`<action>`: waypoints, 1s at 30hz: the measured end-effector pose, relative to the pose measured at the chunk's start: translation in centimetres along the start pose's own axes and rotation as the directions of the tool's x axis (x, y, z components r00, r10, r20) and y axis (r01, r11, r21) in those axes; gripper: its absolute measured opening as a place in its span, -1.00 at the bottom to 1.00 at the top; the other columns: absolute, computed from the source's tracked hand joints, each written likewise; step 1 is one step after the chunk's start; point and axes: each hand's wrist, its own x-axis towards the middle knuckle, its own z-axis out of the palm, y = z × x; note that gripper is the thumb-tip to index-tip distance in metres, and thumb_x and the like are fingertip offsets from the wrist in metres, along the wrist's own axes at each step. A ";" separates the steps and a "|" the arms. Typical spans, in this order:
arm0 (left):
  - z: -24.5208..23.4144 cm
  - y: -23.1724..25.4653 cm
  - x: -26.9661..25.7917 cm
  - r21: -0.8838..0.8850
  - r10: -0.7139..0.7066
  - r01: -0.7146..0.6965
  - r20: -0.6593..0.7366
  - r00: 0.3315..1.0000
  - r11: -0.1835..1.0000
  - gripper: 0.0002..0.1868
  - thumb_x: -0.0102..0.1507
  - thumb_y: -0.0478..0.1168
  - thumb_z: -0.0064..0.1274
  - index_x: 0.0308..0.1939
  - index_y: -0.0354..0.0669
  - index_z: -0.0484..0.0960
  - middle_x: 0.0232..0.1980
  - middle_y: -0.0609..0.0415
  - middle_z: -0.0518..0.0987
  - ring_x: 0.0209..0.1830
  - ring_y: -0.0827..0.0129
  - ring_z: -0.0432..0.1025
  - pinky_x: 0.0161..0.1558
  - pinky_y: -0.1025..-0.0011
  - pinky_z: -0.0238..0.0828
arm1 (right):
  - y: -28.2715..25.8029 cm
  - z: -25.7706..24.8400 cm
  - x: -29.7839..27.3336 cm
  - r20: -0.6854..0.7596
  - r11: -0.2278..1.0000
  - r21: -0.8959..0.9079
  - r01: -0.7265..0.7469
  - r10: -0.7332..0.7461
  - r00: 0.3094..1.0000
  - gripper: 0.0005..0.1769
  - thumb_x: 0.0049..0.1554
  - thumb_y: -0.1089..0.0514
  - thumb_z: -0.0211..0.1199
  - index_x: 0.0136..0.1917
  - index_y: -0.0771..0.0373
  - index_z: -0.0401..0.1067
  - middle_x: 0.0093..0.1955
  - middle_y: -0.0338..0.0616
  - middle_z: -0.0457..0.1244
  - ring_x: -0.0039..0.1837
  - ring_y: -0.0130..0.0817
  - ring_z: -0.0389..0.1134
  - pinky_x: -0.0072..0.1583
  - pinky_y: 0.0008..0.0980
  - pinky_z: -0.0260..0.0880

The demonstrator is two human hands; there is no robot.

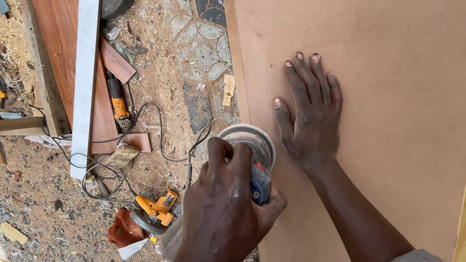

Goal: The person uses an electric orbital sander to smooth the surface of a large, light-colored wooden board. They move the sander across the board's surface and along its edges, occasionally repositioning their hands to maintain control and coverage.

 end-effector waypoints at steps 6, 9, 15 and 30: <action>0.4 -0.6 -0.3 0.010 -0.023 0.023 0.049 0.999 1.000 -0.33 0.10 0.27 0.54 0.15 0.23 0.59 0.25 0.06 0.45 0.00 -0.18 0.71 -0.29 -0.35 0.76 | -0.1 0.2 0.2 -0.017 1.000 0.000 -0.008 0.008 1.000 -0.35 0.68 -0.05 0.07 0.91 0.21 0.37 0.98 -0.01 0.20 1.01 0.10 0.07 0.89 0.23 -0.03; -0.5 0.0 1.5 -0.023 -0.008 0.007 -0.055 0.998 1.000 -0.33 0.11 0.25 0.53 0.14 0.15 0.58 0.24 0.05 0.50 -0.12 -0.22 0.74 -0.37 -0.36 0.74 | 0.2 0.1 0.2 -0.031 1.000 0.007 -0.012 0.012 0.999 -0.35 0.69 -0.06 0.01 0.90 0.21 0.38 0.97 -0.01 0.21 1.00 0.10 0.10 0.89 0.24 0.00; 0.2 -0.7 -0.5 0.049 -0.010 0.007 0.073 0.997 0.999 -0.29 0.11 0.29 0.54 0.20 0.22 0.56 0.28 0.00 0.43 -0.06 -0.29 0.71 -0.32 -0.44 0.72 | 0.1 0.1 0.2 -0.015 0.999 0.034 -0.036 0.036 0.999 -0.34 0.70 0.01 -0.15 0.92 0.16 0.37 0.99 -0.07 0.19 1.02 -0.01 0.06 0.91 0.14 -0.08; -0.1 -0.4 1.1 0.017 0.035 -0.034 -0.064 0.997 0.999 -0.35 0.11 0.22 0.51 0.12 0.11 0.57 0.21 -0.01 0.50 -0.07 -0.29 0.71 -0.33 -0.39 0.73 | 0.2 0.4 0.0 -0.027 0.999 0.029 -0.023 0.024 0.999 -0.37 0.69 0.04 -0.07 0.90 0.18 0.38 0.97 -0.05 0.22 1.00 0.04 0.08 0.89 0.18 -0.05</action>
